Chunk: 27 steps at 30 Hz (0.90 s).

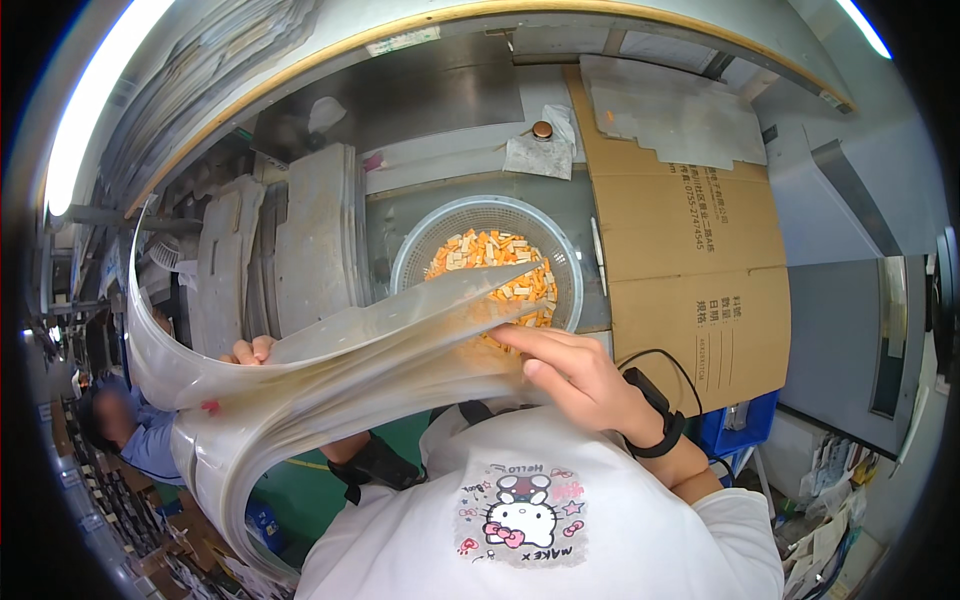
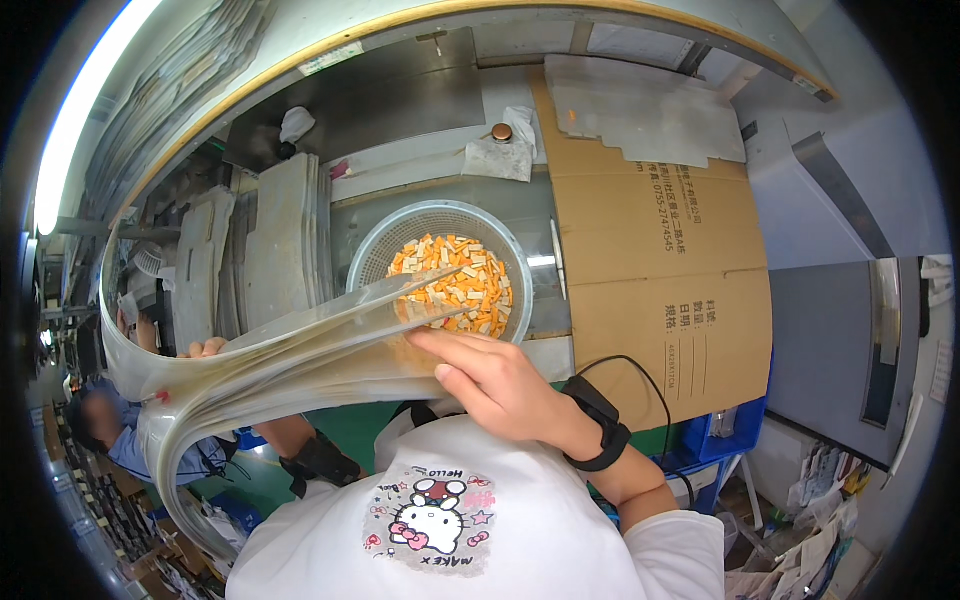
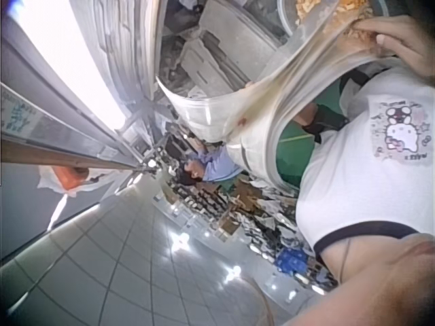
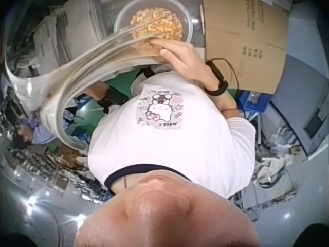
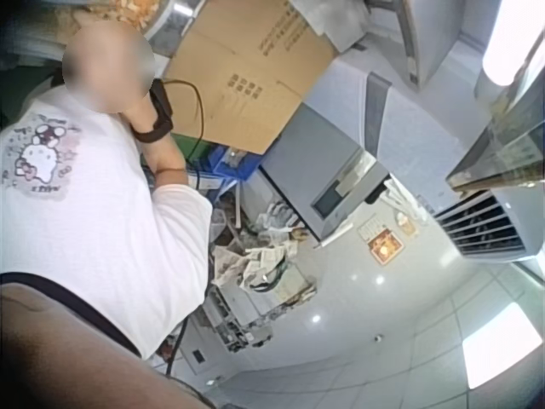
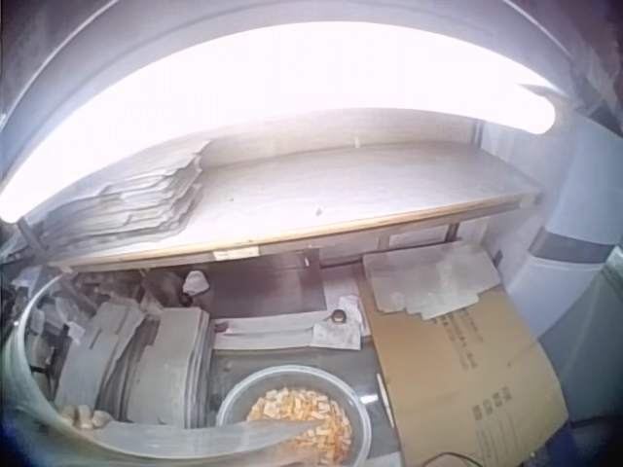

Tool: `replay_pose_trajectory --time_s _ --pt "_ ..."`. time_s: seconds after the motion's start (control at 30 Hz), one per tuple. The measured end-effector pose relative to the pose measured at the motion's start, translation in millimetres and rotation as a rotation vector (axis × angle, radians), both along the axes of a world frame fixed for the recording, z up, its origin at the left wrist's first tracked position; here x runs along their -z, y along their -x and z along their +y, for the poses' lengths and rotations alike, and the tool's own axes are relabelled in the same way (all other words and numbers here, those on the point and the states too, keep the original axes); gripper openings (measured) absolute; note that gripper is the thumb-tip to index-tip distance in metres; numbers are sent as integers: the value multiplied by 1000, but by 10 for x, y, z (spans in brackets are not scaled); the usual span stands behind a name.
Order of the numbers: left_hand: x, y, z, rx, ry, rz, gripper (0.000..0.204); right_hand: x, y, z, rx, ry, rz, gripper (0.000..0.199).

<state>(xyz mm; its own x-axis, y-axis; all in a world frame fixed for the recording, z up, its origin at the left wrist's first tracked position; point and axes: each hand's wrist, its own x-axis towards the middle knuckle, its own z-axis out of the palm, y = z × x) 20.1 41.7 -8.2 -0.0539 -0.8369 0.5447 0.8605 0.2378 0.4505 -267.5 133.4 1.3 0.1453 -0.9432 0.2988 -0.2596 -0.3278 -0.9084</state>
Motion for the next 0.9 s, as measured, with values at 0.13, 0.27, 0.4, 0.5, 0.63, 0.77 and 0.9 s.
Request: replay_pose_trajectory --time_s 0.13,0.27,0.4,0.5,0.63,0.77,0.9 --pt "36 -11 -50 40 93 16 25 27 -31 -107 -195 -448 -25 34" --pt "43 0 -61 -16 62 -21 24 151 -54 -203 -401 -262 113 33" --pt "6 113 -29 -33 8 -15 24 239 -106 -322 -530 -208 -54 30" --pt "27 125 -38 -43 -6 4 24 365 -125 -371 -497 -598 -32 28" --pt "2 211 -84 -16 -24 -2 23 1293 -105 -244 -408 -407 82 32" --pt "-46 311 -106 61 65 61 24 1149 -33 -250 -346 -581 -14 36" --pt "-85 195 -4 4 84 39 29 1212 -48 -49 -261 -613 -326 35"
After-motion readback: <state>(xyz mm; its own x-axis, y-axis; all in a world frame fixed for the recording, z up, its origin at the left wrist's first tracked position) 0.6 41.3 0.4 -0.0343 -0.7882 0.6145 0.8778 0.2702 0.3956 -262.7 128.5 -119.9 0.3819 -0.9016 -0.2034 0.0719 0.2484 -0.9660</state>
